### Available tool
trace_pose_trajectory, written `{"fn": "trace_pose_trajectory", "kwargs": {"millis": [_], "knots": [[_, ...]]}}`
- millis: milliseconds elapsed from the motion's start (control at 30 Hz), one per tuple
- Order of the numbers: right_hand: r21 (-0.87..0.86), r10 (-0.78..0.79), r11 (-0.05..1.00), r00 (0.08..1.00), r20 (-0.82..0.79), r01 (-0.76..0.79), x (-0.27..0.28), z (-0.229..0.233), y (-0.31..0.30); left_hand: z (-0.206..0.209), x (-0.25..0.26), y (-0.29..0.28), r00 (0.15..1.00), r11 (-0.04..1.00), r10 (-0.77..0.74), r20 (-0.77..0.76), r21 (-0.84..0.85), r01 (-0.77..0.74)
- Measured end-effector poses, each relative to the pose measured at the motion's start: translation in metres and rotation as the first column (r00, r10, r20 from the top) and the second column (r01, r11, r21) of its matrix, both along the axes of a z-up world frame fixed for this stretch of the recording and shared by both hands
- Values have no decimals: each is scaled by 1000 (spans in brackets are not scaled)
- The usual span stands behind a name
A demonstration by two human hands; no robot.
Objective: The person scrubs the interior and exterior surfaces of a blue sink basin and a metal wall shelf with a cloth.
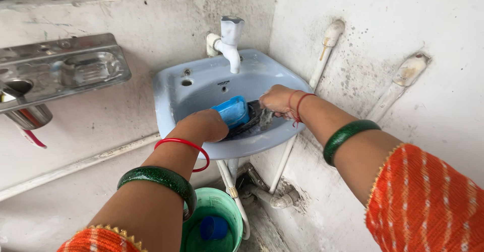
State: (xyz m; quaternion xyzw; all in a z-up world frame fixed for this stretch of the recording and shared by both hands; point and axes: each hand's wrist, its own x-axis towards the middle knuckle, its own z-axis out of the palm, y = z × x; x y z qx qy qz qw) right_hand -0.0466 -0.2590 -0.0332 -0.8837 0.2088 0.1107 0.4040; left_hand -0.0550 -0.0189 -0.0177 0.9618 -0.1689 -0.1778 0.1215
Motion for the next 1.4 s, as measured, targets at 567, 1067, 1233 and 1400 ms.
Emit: {"fn": "trace_pose_trajectory", "kwargs": {"millis": [567,1067,1233,1400], "knots": [[-510,644,591,746,-168,-625,-11,104,141,55,-15,78,925,972,128,359,-232,-44],[-224,508,854,663,550,-469,28,142,274,55,22,227,850,950,77,520,222,-221],[-464,446,878,551,705,-116,39,120,314,43,44,238,852,954,84,517,207,-219],[-633,645,740,505,573,-228,36,84,336,49,52,239,873,945,84,480,241,-223]]}}
